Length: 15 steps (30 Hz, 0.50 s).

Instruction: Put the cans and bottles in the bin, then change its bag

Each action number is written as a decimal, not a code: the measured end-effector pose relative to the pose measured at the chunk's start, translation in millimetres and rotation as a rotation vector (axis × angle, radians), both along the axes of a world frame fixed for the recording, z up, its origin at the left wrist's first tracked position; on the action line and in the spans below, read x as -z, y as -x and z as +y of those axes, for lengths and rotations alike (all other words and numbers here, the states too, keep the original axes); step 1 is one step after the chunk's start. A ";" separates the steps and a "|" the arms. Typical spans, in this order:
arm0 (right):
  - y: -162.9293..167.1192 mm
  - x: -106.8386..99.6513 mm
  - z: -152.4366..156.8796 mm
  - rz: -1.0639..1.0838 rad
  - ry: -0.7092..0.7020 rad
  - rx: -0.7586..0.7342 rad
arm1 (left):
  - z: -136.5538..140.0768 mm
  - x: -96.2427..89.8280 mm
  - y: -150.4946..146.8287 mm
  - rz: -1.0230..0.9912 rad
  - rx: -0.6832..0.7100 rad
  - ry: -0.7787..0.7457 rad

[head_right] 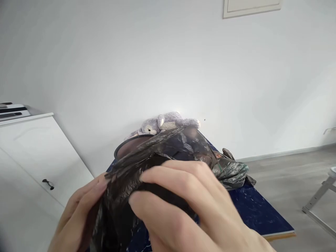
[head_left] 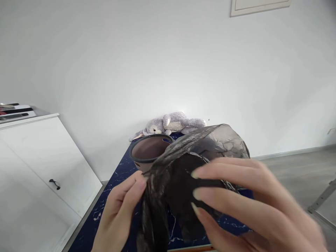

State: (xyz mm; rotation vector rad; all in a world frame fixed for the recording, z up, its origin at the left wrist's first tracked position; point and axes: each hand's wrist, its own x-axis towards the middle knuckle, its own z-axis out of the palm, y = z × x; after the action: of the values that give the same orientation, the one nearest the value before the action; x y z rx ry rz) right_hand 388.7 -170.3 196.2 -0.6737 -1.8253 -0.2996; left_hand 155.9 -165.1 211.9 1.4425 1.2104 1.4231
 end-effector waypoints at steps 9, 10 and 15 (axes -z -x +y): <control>6.5 -0.7 20.1 -0.271 0.056 -0.084 | -4.8 0.1 -8.5 0.302 -0.137 -0.171; 3.5 1.4 17.9 -0.271 0.052 -0.094 | -4.7 0.3 -8.1 0.293 -0.155 -0.168; -7.4 9.2 8.6 -0.275 -0.021 -0.142 | -3.0 3.3 -1.2 0.197 -0.258 -0.125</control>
State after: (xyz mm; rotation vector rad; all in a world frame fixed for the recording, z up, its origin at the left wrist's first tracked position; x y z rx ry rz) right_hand 396.2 -161.7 187.1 -0.5031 -2.1178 -0.3292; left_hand 157.1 -168.0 208.6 1.5858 1.4979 1.5815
